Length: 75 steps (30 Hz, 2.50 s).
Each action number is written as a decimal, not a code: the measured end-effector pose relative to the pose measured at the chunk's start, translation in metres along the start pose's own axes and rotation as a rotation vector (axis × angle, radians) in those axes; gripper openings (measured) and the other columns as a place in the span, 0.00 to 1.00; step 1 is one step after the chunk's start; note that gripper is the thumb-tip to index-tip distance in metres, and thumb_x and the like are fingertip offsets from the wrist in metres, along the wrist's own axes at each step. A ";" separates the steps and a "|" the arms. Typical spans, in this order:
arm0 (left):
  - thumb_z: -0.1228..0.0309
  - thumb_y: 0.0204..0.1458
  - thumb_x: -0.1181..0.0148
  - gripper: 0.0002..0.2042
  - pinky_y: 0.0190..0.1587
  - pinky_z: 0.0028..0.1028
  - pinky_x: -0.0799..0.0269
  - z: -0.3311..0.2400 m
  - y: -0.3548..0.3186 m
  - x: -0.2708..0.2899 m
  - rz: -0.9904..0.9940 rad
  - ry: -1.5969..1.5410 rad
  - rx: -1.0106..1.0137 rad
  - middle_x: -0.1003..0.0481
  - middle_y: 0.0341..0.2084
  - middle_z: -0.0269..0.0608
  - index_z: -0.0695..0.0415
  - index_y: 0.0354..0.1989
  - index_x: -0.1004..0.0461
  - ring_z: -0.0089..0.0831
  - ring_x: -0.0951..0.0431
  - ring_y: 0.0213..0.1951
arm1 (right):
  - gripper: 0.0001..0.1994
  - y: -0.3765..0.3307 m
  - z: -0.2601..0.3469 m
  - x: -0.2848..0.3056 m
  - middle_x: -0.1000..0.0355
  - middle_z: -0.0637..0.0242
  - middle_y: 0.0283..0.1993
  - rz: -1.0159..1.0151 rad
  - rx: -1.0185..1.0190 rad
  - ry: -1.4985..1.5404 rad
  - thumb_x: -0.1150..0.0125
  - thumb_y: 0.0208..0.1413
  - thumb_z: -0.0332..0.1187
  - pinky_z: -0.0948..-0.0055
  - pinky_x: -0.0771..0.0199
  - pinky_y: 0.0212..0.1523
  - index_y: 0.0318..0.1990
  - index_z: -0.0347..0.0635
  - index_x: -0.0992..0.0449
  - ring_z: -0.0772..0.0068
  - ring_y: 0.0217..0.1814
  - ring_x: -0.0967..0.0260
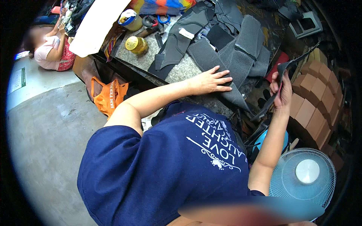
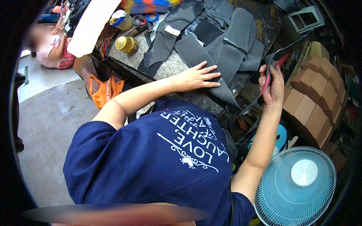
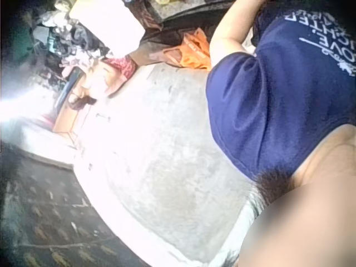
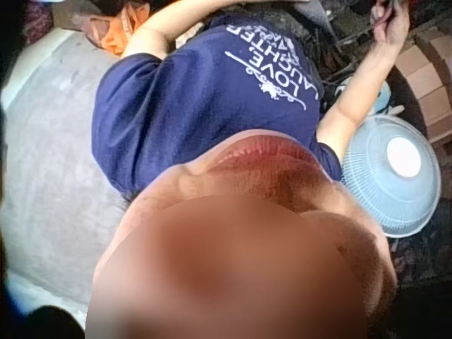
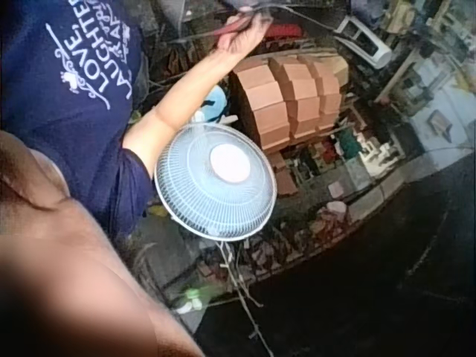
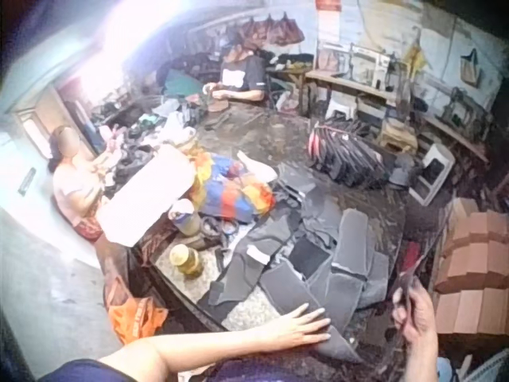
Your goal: The person sorts and stacks black and red fabric pieces on a cluttered workbench. They repeatedly pick up, align, and place the pieces into neat piles, occasionally moving other items aside to reach the work area. The person also moves a stack of parts to another table and continues sorting.
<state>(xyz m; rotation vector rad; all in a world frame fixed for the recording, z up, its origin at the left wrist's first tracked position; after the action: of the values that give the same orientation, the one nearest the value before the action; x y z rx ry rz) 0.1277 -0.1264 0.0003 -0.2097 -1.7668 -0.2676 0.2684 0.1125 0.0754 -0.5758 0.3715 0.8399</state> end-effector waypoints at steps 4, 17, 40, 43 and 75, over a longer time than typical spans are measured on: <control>0.69 0.53 0.51 0.22 0.63 0.47 0.43 0.011 0.003 0.001 -0.144 -0.058 -0.085 0.35 0.57 0.43 0.45 0.58 0.34 0.43 0.39 0.62 | 0.10 -0.020 0.017 -0.019 0.30 0.61 0.30 0.055 0.068 0.037 0.49 0.63 0.37 0.82 0.43 0.11 0.43 0.41 0.32 0.80 0.13 0.40; 0.74 0.59 0.54 0.16 0.51 0.28 0.31 0.089 0.014 0.051 -0.870 -1.810 1.034 0.27 0.45 0.56 0.72 0.52 0.36 0.36 0.26 0.49 | 0.16 0.025 0.000 -0.090 0.27 0.66 0.41 -0.111 0.104 -0.574 0.43 0.58 0.36 0.78 0.31 0.40 0.49 0.33 0.29 0.79 0.38 0.32; 0.63 0.62 0.50 0.17 0.45 0.24 0.32 0.062 -0.051 0.151 -0.725 -1.397 0.670 0.24 0.35 0.39 0.67 0.45 0.28 0.23 0.26 0.38 | 0.21 0.045 -0.062 -0.170 0.28 0.62 0.51 0.237 -0.201 0.085 0.44 0.58 0.43 0.66 0.30 0.55 0.52 0.39 0.29 0.69 0.51 0.29; 0.61 0.56 0.42 0.26 0.54 0.25 0.36 0.043 -0.070 0.154 -0.799 -1.358 0.596 0.28 0.45 0.46 0.66 0.56 0.38 0.27 0.29 0.47 | 0.15 0.052 -0.047 -0.191 0.25 0.62 0.43 0.308 -0.099 0.016 0.39 0.54 0.34 0.68 0.23 0.45 0.46 0.36 0.27 0.70 0.41 0.25; 0.65 0.50 0.44 0.32 0.58 0.63 0.46 0.272 0.142 0.063 -0.119 0.584 0.576 0.49 0.67 0.44 0.39 0.67 0.44 0.55 0.47 0.65 | 0.26 0.082 -0.090 -0.064 0.34 0.59 0.56 0.063 0.443 -1.799 0.33 0.44 0.35 0.62 0.35 0.58 0.54 0.46 0.29 0.55 0.58 0.37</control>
<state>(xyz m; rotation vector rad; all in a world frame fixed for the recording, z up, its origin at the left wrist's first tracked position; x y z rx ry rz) -0.0992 0.0885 0.0167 0.3598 -1.2094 0.0998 0.1572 0.0633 0.0108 0.7013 -1.0609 0.9875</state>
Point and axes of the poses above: each hand's wrist, its own y-axis towards the middle knuckle, its own x-axis out of the back of the hand, z = x × y, the point moved 3 cm from there along y, towards the middle knuckle
